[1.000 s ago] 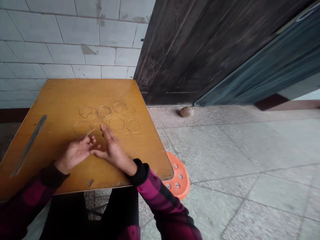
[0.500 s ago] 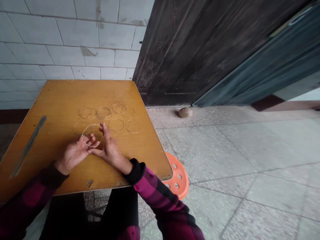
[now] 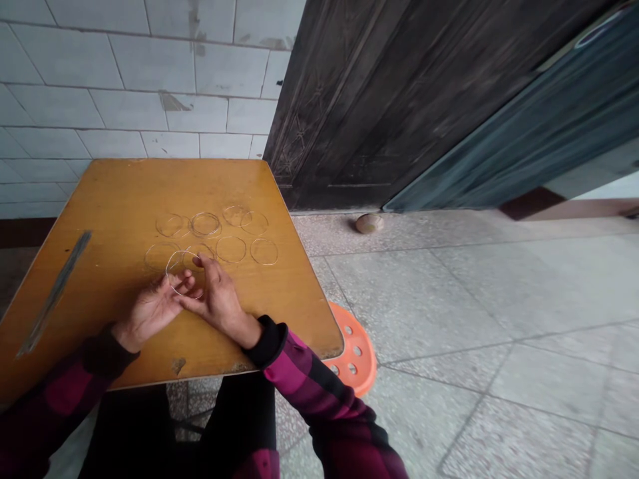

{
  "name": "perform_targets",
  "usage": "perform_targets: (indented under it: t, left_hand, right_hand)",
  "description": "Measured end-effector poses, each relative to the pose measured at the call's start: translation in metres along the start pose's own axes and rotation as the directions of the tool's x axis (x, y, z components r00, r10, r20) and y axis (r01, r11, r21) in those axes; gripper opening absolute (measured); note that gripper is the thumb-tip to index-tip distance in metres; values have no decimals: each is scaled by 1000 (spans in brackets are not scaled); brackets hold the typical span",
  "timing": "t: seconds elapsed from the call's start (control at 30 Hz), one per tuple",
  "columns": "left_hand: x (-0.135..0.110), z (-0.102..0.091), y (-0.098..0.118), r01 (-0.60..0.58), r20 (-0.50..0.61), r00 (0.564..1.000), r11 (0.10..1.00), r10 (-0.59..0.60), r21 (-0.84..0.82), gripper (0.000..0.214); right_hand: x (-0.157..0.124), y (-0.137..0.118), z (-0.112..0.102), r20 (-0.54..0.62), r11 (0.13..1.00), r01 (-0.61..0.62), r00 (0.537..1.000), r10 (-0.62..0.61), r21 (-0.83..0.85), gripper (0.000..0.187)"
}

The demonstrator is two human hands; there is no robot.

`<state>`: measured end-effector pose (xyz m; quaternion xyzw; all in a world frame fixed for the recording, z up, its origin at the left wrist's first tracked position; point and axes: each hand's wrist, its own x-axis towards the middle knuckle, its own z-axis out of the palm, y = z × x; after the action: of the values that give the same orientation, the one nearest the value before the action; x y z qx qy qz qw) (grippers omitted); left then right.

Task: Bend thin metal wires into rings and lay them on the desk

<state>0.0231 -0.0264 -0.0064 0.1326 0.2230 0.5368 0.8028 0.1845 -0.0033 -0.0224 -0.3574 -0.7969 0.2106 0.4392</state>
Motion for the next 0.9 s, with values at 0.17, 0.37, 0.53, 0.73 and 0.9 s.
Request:
perform_targets:
  t: [0.17,0.37,0.53,0.73,0.9]
  left_hand:
    - [0,-1,1,7,-14,1000,1000,-7,-20,19]
    - [-1,2,10,-4,8,1000,998,5,-58,17]
    - [-1,3,10,33,23,999,998,-32,-53,17]
    - [-2,3,8,70,27,997,996,-68,-47,17]
    - [-3,2,9,80,22,997,996,-79,-49,12]
  right_hand:
    - [0,-1,-1,-8,999,21,1000,-21,-34,87]
    - [7,6,-6,38,988,104,993,-109,115,108]
    - [11,5,-9,68,978,121,989,-134,169,111]
    - [8,-4,-10,28,982,119,992,-124,147,95]
    - [6,-5,-11,-66,982,184,981,-182,40,88]
